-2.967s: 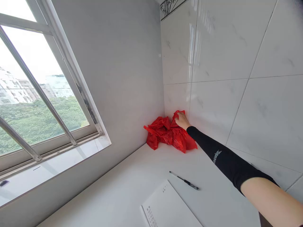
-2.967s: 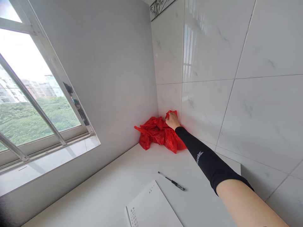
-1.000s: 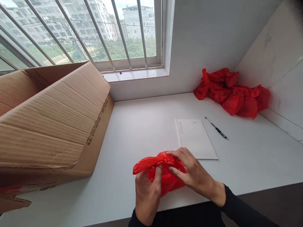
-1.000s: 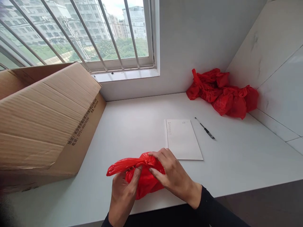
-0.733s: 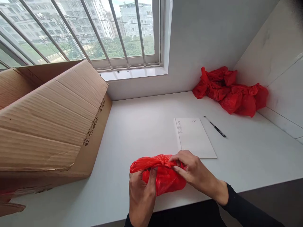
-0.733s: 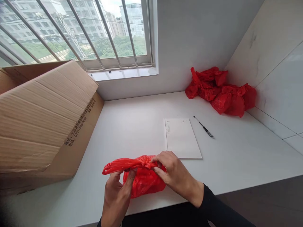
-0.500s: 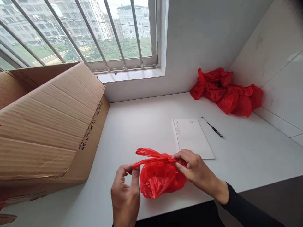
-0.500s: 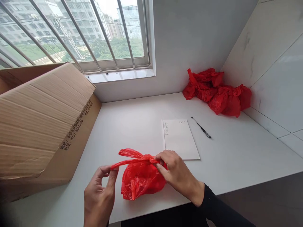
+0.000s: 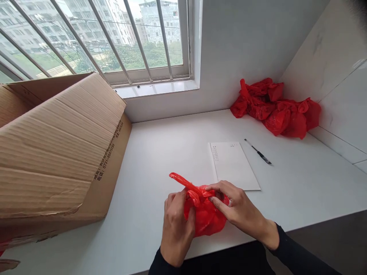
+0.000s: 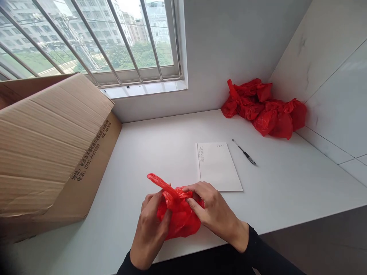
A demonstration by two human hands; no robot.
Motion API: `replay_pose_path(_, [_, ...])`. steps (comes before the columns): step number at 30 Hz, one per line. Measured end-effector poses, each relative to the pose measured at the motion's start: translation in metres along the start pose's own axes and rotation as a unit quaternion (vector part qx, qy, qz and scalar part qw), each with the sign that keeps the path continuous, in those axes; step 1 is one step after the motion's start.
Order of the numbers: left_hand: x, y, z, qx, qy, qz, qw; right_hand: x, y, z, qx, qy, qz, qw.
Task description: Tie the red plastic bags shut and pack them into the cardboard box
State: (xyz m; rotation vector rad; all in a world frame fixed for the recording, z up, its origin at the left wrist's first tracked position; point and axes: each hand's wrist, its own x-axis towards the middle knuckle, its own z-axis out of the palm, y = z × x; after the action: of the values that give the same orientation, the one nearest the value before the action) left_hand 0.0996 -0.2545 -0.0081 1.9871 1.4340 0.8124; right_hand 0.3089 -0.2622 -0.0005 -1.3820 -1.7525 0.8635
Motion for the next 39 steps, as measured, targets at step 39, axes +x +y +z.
replay_pose_path(39, [0.002, 0.016, -0.046, -0.062, 0.185, -0.149, 0.969, -0.004, -0.003, -0.043, 0.189, 0.104, 0.139, 0.966])
